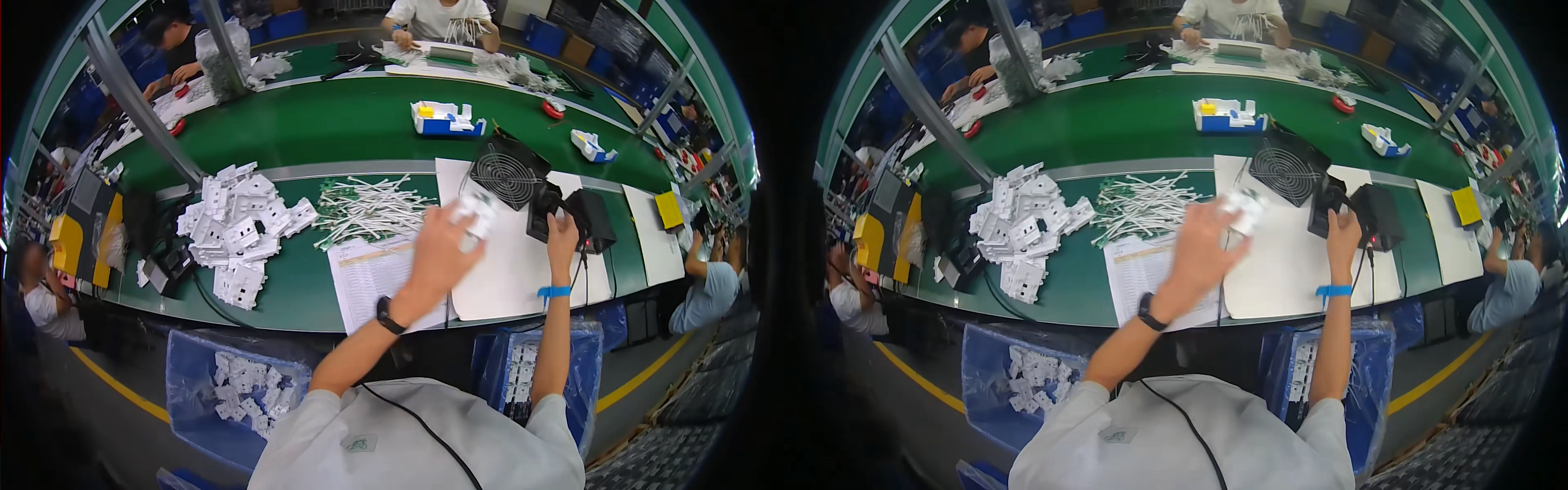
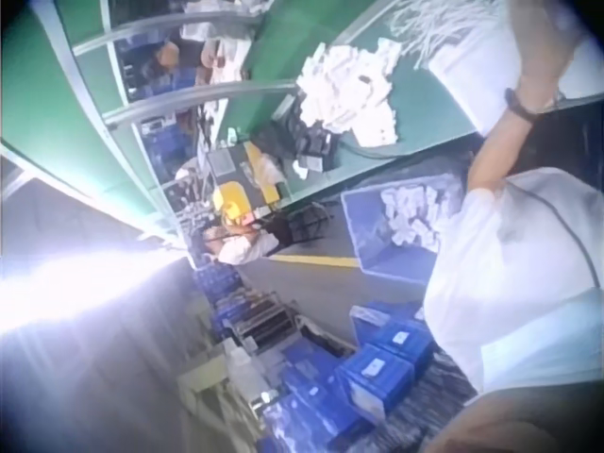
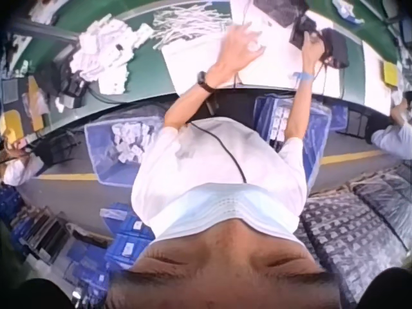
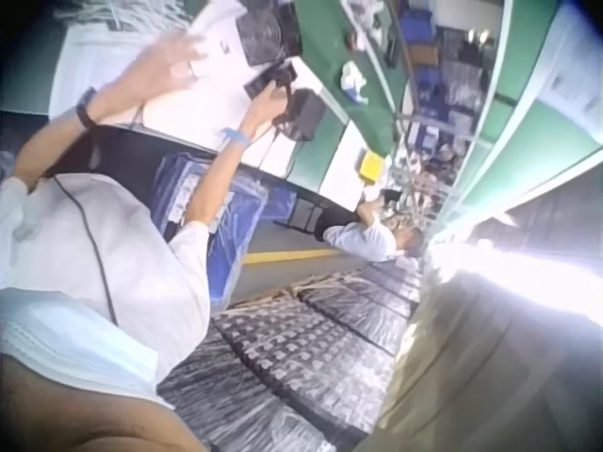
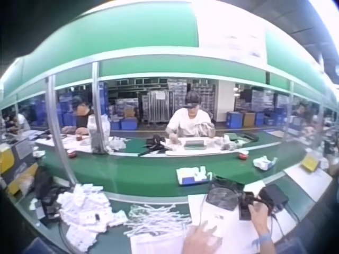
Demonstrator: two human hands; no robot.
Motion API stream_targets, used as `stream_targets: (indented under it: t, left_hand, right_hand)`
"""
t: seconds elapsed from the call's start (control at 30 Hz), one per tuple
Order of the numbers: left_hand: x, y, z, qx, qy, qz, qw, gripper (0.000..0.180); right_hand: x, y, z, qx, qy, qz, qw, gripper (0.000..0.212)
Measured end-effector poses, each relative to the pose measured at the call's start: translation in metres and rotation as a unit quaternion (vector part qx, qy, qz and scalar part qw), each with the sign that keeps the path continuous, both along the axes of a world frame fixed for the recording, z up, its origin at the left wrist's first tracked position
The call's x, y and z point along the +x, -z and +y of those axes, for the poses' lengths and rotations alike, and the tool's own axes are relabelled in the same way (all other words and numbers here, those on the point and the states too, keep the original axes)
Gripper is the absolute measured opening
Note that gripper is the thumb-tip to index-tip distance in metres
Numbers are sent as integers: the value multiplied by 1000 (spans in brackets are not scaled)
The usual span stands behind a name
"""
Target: Soldering wires to electronic components housed in white plastic casings on an assembly line.
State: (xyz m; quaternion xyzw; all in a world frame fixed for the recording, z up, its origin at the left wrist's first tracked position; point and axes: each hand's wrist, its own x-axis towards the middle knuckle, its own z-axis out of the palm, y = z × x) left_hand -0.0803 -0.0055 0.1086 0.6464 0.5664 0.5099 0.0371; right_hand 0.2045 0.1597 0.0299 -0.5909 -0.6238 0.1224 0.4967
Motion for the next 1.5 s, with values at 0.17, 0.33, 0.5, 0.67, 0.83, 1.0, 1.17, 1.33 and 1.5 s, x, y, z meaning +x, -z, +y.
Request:
stream_targets:
  t: [0.17, 0.33, 0.5, 0.67, 0.83, 1.0, 1.17, 1.33, 1.5]
  left_hand:
    - [-138, -24, 60, -31, -170, 36, 984, 31]
    - [-254, 18, 152, -104, -268, 67, 955, 30]
    - [-303, 73, 177, -205, -360, 158, 896, 95]
    - [-298, 0, 98, -375, -205, 233, 873, 53]
    - [-319, 4, 22, -461, -158, 321, 812, 64]
    - [-318, 16, -10, -462, -118, 353, 805, 74]
    - [-310, 29, -7, -435, -126, 373, 810, 73]
    - [-312, 26, -5, -333, -105, 319, 881, 70]
    - [-263, -18, -19, -112, -137, 178, 968, 67]
  right_hand:
    - [-4, 12, -44, -10, -2, 98, 995, 34]
    - [-96, -12, -92, -66, -165, 53, 983, 22]
    - [-225, -53, -99, -125, -366, -3, 922, 23]
    - [-324, -44, -40, -55, -436, -123, 890, 21]
    - [-400, -2, -3, -5, -387, -244, 889, 28]
    - [-416, -3, 9, -174, -404, -236, 867, 30]
    - [-396, -31, -1, -87, -393, -62, 913, 23]
    - [-373, -92, -31, 103, -363, 142, 915, 19]
    - [-344, -138, -73, 153, -386, 181, 892, 15]
